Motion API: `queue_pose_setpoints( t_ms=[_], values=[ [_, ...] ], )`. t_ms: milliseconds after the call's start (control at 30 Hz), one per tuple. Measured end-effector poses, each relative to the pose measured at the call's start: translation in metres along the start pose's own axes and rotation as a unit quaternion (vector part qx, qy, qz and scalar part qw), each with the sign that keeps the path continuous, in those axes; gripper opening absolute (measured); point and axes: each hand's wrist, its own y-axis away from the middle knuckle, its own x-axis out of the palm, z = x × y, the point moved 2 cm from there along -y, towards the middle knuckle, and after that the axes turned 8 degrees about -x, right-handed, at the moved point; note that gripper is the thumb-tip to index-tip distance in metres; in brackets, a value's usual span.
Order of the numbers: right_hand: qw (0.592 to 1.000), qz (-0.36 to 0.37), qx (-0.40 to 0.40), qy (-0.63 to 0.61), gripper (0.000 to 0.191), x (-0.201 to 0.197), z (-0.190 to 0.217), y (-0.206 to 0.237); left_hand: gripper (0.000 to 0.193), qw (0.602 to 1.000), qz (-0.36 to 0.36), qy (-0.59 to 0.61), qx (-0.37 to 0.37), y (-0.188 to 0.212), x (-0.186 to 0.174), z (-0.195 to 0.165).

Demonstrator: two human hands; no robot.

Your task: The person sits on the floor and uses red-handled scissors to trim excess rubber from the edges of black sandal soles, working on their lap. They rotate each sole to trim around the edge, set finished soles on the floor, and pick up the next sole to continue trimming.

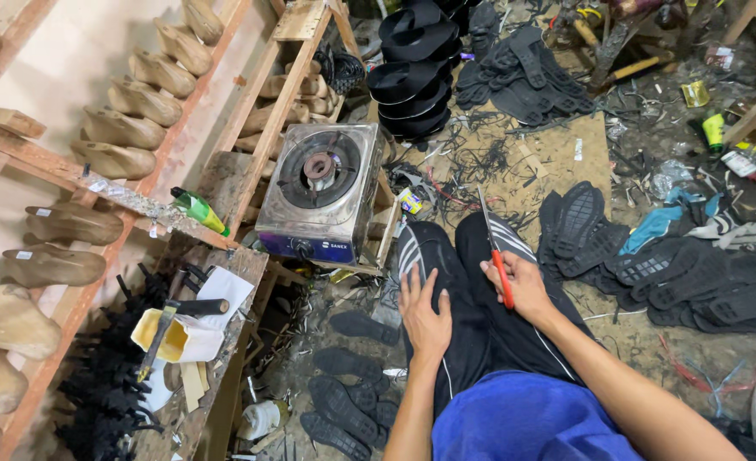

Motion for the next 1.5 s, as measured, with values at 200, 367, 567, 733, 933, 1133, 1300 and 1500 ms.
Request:
queue_pose_setpoints(
  t_ms=[200,367,567,733,933,1133,1300,1500],
  values=[
    [0.985,-0.023,-0.075,0.152,0.029,-0.006,0.004,0.006,0.044,1.0,0.01,0.011,0.006,-0.001,0.005,-0.009],
    [0.96,-0.041,-0.094,0.261,0.035,-0.017,0.004,0.018,0.043,1.0,-0.015,0.004,0.0,-0.001,-0.001,-0.004],
    [0.96,-0.11,-0.142,0.214,0.03,-0.05,0.008,0.036,0.042,0.996,-0.076,0.053,0.01,0.004,-0.022,0.015],
    [0.974,-0.17,-0.139,0.048,0.018,-0.084,0.009,0.025,0.04,0.993,-0.085,0.079,-0.003,0.009,-0.031,0.031],
    [0.954,-0.244,-0.155,-0.079,0.02,-0.076,0.006,0.01,0.04,0.993,-0.077,0.088,-0.02,0.007,-0.024,0.042],
    [0.962,-0.223,-0.125,-0.098,0.019,-0.07,0.004,-0.015,0.044,0.957,0.035,0.262,-0.121,-0.019,-0.048,0.02],
    [0.971,-0.199,-0.102,-0.086,0.02,-0.072,-0.012,-0.028,0.037,0.972,0.073,0.182,0.13,-0.012,-0.182,-0.099],
    [0.964,-0.22,-0.1,-0.112,0.019,-0.076,-0.032,-0.039,0.038,0.841,0.289,0.096,0.446,0.012,-0.211,-0.254]
  ],
)
